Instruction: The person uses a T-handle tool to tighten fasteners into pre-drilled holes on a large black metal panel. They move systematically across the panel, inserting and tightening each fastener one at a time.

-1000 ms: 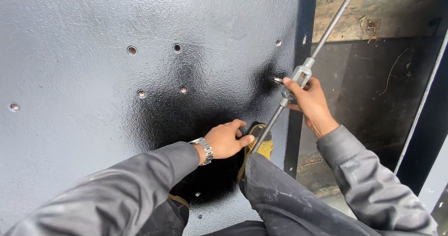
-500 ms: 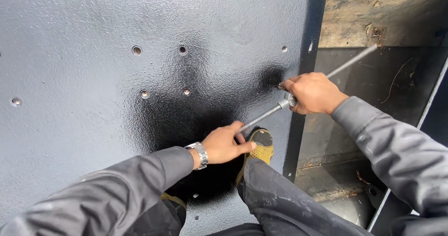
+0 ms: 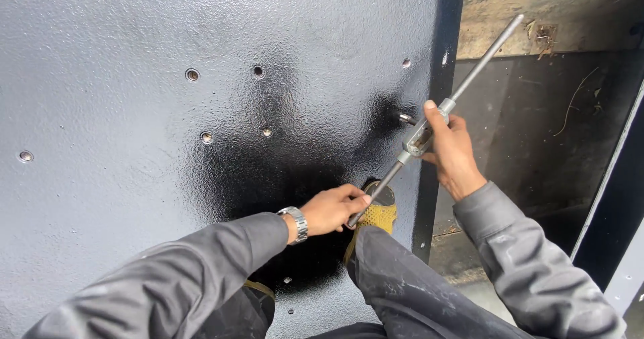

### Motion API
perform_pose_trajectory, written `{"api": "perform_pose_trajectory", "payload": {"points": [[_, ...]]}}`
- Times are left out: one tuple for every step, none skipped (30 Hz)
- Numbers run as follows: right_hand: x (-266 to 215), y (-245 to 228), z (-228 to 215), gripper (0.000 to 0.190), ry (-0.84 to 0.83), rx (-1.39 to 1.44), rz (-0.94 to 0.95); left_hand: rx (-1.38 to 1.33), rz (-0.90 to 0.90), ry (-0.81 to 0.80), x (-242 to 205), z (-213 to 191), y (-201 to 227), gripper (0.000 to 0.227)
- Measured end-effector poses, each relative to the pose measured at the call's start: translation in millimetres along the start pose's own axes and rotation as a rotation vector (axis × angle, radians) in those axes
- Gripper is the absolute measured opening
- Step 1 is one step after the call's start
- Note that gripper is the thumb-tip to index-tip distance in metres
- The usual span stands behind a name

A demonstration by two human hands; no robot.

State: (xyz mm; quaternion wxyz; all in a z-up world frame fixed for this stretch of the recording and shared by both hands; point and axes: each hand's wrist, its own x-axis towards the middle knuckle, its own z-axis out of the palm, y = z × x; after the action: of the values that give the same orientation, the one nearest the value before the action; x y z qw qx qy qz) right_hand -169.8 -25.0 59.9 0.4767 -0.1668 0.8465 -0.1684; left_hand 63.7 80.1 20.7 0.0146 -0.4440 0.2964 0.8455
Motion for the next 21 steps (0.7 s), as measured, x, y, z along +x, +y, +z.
{"api": "perform_pose_trajectory", "payload": {"points": [[8,-2,-14,0.066,-0.002,0.004,0.002,0.003,-0.003,0.002,-1,1,-3,0.043],[16,-4,-28,0.066,0.151,-0.332,-0.494,-0.010,-0.036,-0.074,-3,2,-5,0.040],[24,-7,-45,0.065,0.295,-0.674,-0.994,-0.025,-0.066,-0.151,-3,5,-7,0.037],[22,-20,-55,0.065,0.296,-0.674,-0.994,-0.024,-0.065,-0.152,-2,-11,-6,0.037],[20,-33,-66,0.057,0.301,-0.882,-1.183,0.165,0.050,-0.058,-2,-25,-6,0.037],[18,-46,-77,0.050,0.299,-1.094,-1.367,0.353,0.165,0.038,-2,-39,-6,0.037],[19,-30,-98,0.050,0.302,-1.095,-1.360,0.355,0.163,0.032,-9,-62,12,0.037],[20,-14,-118,0.039,0.217,-1.202,-1.260,0.432,0.265,0.191,-15,-85,31,0.035],[21,0,-139,0.031,0.136,-1.306,-1.158,0.508,0.374,0.351,-18,-110,51,0.034],[-4,19,-134,0.031,0.145,-1.307,-1.152,0.511,0.380,0.343,-14,-133,68,0.034],[-28,37,-127,0.039,0.109,-1.406,-0.978,0.548,0.502,0.583,-11,-156,83,0.030],[-51,55,-120,0.048,0.071,-1.496,-0.801,0.580,0.623,0.824,-9,-178,97,0.027],[-67,63,-99,0.048,0.073,-1.492,-0.808,0.583,0.625,0.831,-11,-190,104,0.027],[-83,70,-80,0.051,-0.017,-1.426,-0.959,0.567,0.727,0.845,-12,-200,111,0.026],[-106,80,-63,0.054,-0.099,-1.354,-1.086,0.551,0.831,0.836,-12,-206,119,0.026],[-110,73,-38,0.054,-0.090,-1.352,-1.074,0.554,0.835,0.822,-21,-199,127,0.026],[-111,64,-13,0.056,-0.140,-1.326,-1.289,0.497,0.728,0.739,-27,-193,138,0.027],[-111,53,13,0.059,-0.190,-1.291,-1.503,0.444,0.621,0.654,-34,-188,149,0.028],[-88,35,33,0.059,-0.179,-1.290,-1.522,0.447,0.633,0.668,-38,-185,153,0.028],[-66,16,56,0.056,-0.089,-1.277,-1.643,0.525,0.595,0.641,-42,-184,155,0.028],[-50,2,75,0.053,-0.031,-1.262,-1.756,0.582,0.533,0.613,-49,-178,147,0.029]]}}
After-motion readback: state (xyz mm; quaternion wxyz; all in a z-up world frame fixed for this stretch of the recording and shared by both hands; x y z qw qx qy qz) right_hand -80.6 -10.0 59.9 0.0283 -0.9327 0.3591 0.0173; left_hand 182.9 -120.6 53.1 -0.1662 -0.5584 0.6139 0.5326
